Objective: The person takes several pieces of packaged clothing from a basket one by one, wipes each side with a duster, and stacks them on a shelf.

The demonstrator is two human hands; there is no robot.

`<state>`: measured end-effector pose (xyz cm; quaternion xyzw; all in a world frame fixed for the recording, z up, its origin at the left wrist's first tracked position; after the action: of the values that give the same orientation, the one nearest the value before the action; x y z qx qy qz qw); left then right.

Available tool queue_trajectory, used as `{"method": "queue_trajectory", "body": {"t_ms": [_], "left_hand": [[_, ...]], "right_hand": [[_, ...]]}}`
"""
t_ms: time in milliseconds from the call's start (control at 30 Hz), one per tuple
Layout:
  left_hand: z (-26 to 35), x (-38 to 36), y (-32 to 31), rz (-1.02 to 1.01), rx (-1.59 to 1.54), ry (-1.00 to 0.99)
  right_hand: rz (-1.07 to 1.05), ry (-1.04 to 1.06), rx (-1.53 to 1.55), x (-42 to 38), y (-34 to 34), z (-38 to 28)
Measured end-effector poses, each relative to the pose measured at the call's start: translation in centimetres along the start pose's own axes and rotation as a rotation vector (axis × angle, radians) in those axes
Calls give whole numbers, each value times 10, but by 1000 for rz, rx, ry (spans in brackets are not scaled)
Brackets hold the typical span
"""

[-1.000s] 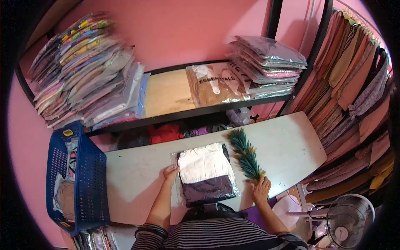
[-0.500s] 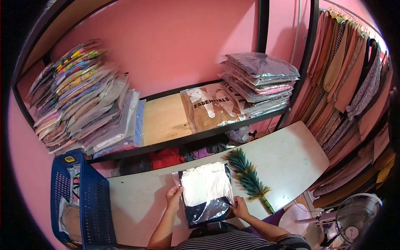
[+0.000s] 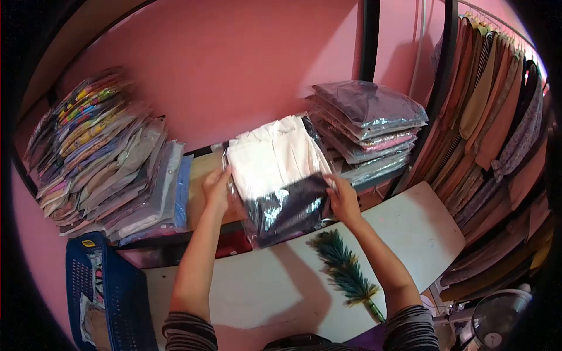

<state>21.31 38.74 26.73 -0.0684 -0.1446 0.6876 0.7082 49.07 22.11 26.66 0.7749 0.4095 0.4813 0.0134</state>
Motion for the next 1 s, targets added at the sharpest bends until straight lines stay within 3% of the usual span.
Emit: {"method": "queue_trajectory", "body": {"t_ms": [100,167,200,233,300,433,500,667,733,767,833,867,933,1000], "left_hand": [[-34,67,-24,10,164,132],[-98,98,-20,96,393,131],[-109,86,-28,73,262,146],[-122,86,-26,67,259,137],[-138,86,-31,0,163,25],[-139,97,-55,-41,54,-9],[-140,105,-64,74,15,-41],[-157,119,-59,17,39,-2],[-145,106,-54,88,289,-195],[-140,99,-50,86,292,-191],[-126,86,-38,218,874,-167],[-127,82,-33,215,877,-170],[-139,73,-23,40,971,42],[-140,63,-25,16,1029,14]], "right_hand": [[-164,-191,-180,38,-20,44],[-228,-165,-485,33,-37,69],[-133,0,-567,24,-43,80],[-222,-59,-589,18,-46,87],[-267,-129,-550,14,-44,89],[-309,-169,-559,22,-53,116],[-187,-31,-621,31,-57,119],[-194,-114,-688,33,-64,129],[-238,-163,-671,34,-62,126],[-241,-168,-670,33,-60,125],[-242,-125,-654,31,-57,123],[-239,-128,-653,30,-57,123],[-194,-85,-641,29,-56,121],[-179,-75,-652,28,-56,120]]}}
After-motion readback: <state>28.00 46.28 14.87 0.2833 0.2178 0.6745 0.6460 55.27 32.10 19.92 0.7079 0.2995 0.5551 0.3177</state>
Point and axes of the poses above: each hand's wrist, its own x-axis towards the middle knuckle, its own y-axis out of the back of the hand, z = x × y, the point moved 4 cm from there along x, towards the middle knuckle, and after that the axes turned 2 degrees about z, right-handed, at the moved point
